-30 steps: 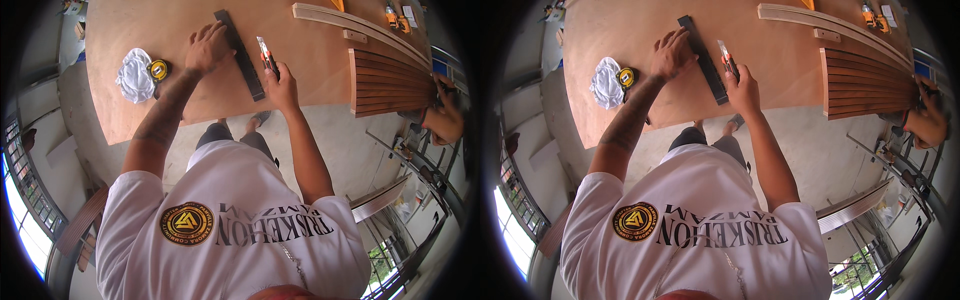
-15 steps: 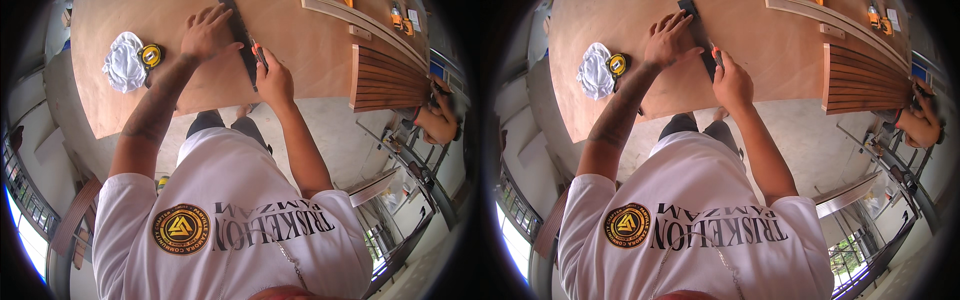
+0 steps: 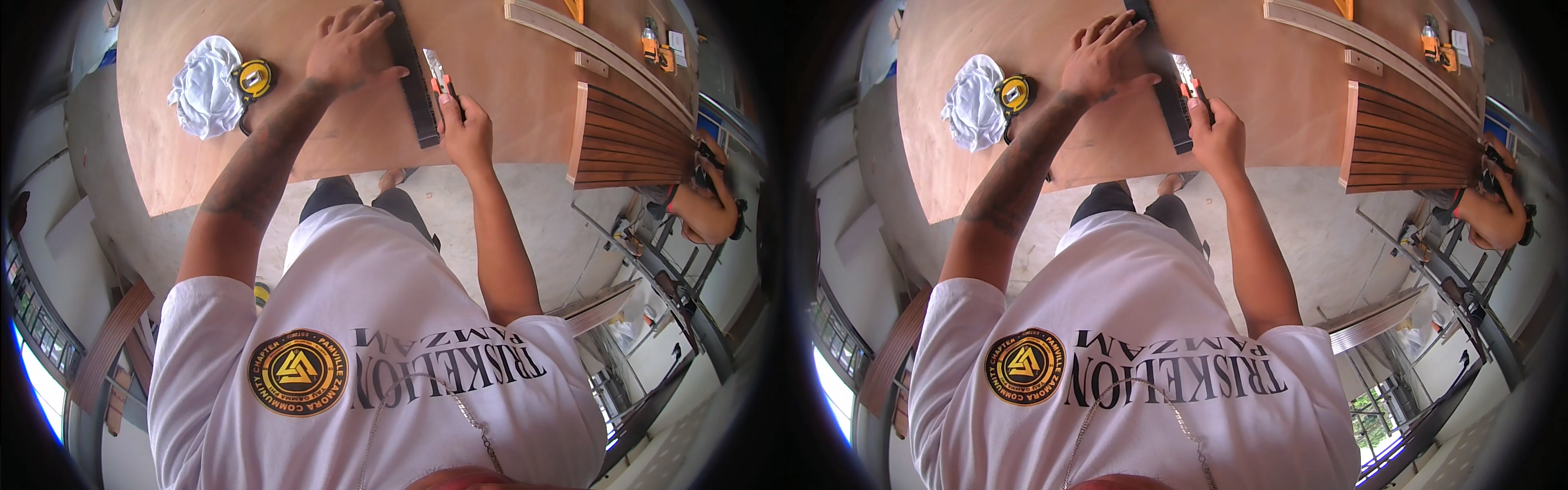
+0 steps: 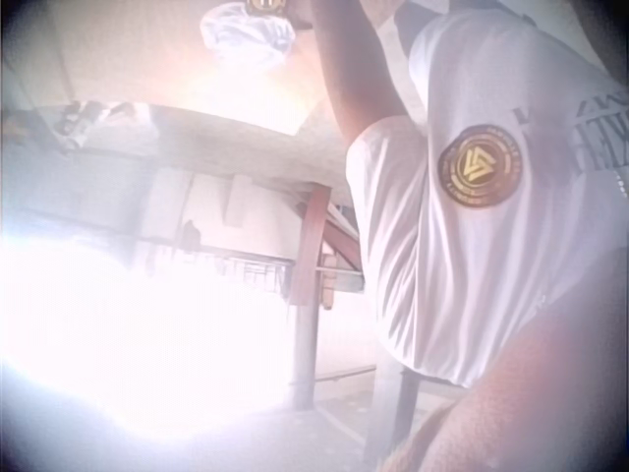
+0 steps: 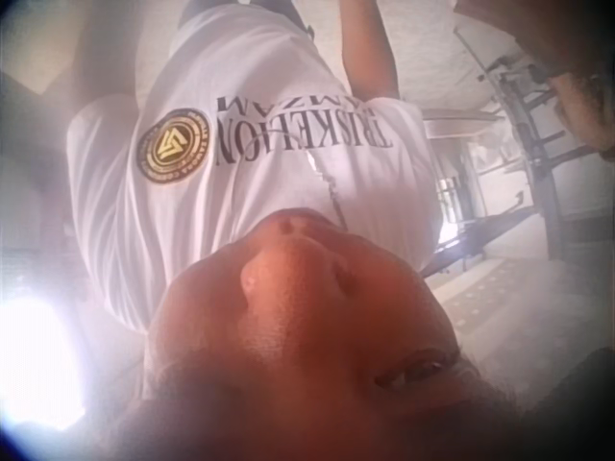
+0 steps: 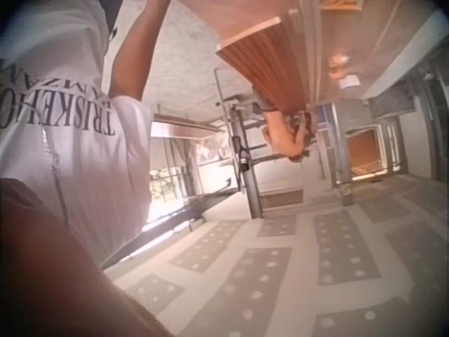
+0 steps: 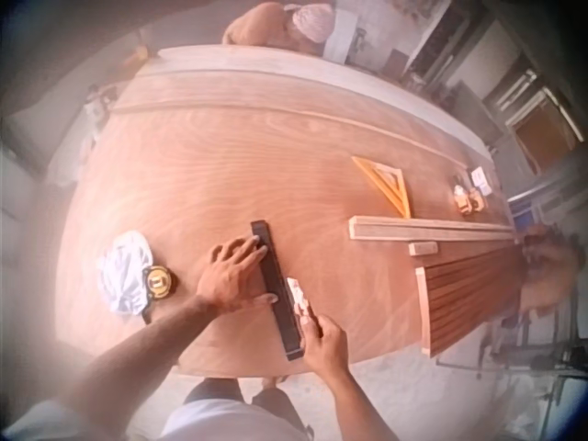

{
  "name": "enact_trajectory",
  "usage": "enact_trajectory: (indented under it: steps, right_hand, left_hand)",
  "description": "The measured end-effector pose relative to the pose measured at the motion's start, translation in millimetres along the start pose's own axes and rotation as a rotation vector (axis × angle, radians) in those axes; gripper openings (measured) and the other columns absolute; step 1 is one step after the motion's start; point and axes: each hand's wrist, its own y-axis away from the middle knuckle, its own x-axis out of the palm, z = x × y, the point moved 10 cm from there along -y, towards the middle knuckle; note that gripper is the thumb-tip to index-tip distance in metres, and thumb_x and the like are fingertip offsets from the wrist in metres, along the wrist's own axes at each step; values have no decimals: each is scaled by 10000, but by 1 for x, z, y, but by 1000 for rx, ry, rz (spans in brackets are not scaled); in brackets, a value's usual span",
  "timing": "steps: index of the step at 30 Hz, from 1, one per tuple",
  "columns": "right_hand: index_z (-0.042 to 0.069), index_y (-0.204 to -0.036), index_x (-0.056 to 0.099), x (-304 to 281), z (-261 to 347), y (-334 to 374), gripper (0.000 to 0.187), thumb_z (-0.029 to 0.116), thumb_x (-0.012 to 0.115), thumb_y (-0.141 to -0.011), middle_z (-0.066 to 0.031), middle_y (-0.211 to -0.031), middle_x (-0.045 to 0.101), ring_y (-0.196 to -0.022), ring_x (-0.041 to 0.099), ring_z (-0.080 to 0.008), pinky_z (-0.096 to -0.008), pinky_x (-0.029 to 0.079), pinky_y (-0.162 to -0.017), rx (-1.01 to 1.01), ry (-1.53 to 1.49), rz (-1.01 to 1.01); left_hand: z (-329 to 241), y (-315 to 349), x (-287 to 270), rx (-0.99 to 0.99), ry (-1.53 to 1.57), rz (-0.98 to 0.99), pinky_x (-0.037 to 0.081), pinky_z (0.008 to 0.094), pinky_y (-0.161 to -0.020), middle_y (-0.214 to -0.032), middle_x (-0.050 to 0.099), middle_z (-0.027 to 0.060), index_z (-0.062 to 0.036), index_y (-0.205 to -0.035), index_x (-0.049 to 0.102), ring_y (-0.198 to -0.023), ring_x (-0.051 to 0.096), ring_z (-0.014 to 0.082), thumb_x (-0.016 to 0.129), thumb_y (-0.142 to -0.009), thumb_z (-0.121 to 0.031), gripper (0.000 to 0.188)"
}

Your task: The person aligns and secures wooden slats on a curved work surface using metal brackets and a utility knife. They position the slats, attach brackets, and score a strip of material along the edge.

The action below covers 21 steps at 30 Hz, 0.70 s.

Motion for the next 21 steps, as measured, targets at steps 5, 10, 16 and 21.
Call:
enact_trajectory:
  steps: [5, 10, 16, 21]
  right_hand:
    - [25, -900, 617, 1, 0, 4, 385, 344, 578, -1112, -35, -660, 609, -472, 575, -125, -315, 460, -462, -8, -217, 7]
    - [48, -994, 656, 6, 1, 0, 337, 339, 553, -1128, -18, -684, 591, -505, 559, -106, -285, 446, -472, 25, -256, 71]
    - [24, -989, 627, 6, 7, -15, 305, 306, 574, -1092, -131, -782, 684, -652, 672, -306, -449, 536, -630, -63, 73, -4]
    - [24, -1252, 604, 15, 27, -13, 300, 265, 534, -1086, -251, -1027, 744, -998, 700, -484, -570, 536, -879, -138, 304, 45]
  left_hand:
    - [0, -1, 2, -15, -33, 28, 235, 542, -1274, -1700, 418, 25, -233, -1601, 499, -1555, 359, 293, 773, -783, -741, 1001]
    - [-2, -2, 1, -7, -39, 25, 234, 546, -1273, -1701, 415, 32, -241, -1609, 486, -1554, 358, 299, 768, -776, -760, 1021]
    - [-5, -1, 1, 0, -64, 40, 239, 565, -1262, -1692, 422, 58, -298, -1624, 468, -1552, 356, 322, 771, -746, -799, 1055]
    - [-4, 0, 2, 14, -74, 30, 248, 570, -1255, -1684, 431, 64, -295, -1619, 480, -1544, 371, 323, 759, -768, -795, 1025]
